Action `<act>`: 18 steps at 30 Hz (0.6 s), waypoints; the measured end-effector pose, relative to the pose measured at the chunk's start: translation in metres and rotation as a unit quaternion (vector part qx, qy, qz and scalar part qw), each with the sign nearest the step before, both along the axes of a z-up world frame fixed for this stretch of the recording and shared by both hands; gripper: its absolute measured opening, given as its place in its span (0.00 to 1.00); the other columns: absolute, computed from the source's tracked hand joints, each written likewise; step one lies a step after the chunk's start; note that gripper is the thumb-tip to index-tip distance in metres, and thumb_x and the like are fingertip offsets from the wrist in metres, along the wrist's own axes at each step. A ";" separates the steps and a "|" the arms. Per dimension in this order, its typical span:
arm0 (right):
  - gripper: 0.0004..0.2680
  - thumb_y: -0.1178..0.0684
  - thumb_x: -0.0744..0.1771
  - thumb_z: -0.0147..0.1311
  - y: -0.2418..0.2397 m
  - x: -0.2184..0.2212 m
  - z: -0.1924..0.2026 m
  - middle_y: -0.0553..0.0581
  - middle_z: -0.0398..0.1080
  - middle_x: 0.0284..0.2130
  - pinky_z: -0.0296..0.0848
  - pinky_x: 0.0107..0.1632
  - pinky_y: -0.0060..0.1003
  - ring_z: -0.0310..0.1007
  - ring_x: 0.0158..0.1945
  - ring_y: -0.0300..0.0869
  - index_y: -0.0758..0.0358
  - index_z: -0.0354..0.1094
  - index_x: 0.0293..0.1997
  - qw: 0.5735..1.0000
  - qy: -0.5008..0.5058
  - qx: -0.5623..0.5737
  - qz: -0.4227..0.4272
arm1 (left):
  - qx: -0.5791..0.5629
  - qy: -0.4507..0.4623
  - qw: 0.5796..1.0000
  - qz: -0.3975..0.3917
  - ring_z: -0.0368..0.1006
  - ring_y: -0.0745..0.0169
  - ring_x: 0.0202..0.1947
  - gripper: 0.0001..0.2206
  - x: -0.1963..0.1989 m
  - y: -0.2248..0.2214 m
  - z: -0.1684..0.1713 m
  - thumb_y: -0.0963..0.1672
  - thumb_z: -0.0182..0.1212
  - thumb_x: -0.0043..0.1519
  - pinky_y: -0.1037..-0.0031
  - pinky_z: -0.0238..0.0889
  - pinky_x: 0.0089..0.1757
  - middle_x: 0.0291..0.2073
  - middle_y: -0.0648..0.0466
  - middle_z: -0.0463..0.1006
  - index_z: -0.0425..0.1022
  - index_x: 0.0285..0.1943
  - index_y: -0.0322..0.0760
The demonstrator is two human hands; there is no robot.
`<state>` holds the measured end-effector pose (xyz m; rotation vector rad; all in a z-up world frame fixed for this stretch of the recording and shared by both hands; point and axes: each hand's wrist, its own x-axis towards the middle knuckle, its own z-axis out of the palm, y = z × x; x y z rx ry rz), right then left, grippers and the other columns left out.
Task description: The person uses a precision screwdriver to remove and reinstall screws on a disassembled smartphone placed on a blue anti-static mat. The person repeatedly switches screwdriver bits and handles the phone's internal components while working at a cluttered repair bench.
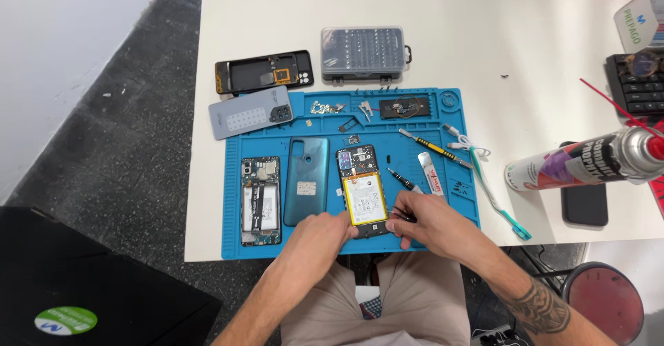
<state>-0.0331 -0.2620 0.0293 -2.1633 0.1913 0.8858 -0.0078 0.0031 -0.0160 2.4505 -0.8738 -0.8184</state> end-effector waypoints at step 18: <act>0.10 0.46 0.76 0.46 -0.004 -0.023 0.029 0.48 0.88 0.38 0.74 0.42 0.32 0.86 0.27 0.36 0.54 0.75 0.55 0.993 -0.051 0.026 -0.102 | -0.003 -0.076 0.988 0.136 0.74 0.38 0.22 0.14 -0.029 -0.003 0.000 0.49 0.53 0.83 0.47 0.65 0.25 0.29 0.52 0.79 0.68 0.45 0.41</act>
